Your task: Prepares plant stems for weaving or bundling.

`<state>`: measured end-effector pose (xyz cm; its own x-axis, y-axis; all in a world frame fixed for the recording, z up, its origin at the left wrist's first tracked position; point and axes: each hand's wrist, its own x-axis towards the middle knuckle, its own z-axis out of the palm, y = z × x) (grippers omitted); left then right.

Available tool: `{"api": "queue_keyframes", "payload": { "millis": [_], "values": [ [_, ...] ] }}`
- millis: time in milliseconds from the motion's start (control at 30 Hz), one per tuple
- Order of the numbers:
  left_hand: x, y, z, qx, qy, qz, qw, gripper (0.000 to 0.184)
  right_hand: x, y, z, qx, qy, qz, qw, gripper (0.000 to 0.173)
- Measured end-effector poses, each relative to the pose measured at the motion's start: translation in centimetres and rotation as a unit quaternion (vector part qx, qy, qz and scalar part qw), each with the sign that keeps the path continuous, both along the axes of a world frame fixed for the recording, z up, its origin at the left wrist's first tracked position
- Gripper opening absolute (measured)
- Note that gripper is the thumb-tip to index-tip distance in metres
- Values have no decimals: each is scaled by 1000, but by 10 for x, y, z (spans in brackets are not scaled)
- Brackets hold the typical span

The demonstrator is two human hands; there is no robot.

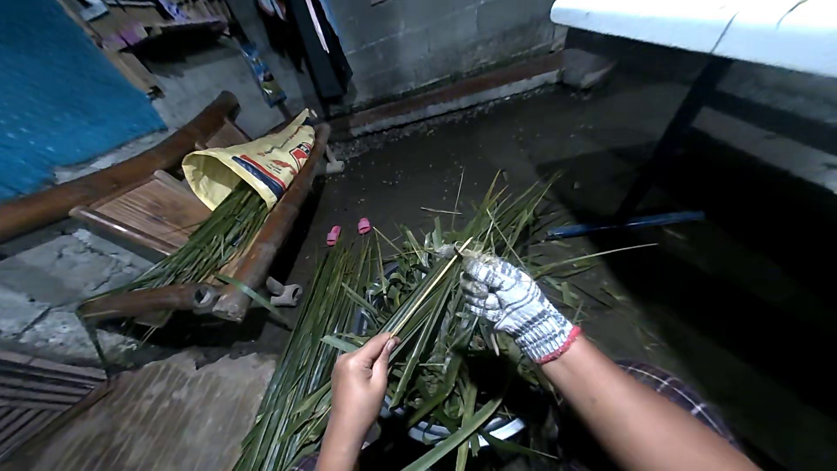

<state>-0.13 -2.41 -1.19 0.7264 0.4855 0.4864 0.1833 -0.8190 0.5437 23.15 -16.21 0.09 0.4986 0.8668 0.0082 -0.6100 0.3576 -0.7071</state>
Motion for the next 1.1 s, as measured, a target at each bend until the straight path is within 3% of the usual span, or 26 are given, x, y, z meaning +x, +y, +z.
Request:
{"api": "queue_keyframes", "payload": {
  "millis": [100, 333, 500, 667, 833, 1100],
  "values": [
    [-1, -1, 1, 12, 1, 0, 1000, 27, 10, -2, -6, 28, -2, 4, 1000, 26],
    [-2, -1, 1, 36, 15, 10, 999, 27, 8, 2, -3, -14, 18, -44, 999, 27],
    [-22, 11, 10, 19, 0, 61, 998, 26, 41, -9, 0, -30, 10, -164, 986, 33],
    [-31, 15, 10, -48, -6, 63, 997, 26, 30, -14, -4, -24, -132, -16, 991, 34],
    [-26, 9, 12, -81, 38, 27, 996, 29, -6, -1, -12, -46, -198, 129, 971, 42],
    [-14, 5, 10, -71, 106, 13, 992, 33, -43, 14, -12, -29, -179, 205, 962, 48]
  ]
}}
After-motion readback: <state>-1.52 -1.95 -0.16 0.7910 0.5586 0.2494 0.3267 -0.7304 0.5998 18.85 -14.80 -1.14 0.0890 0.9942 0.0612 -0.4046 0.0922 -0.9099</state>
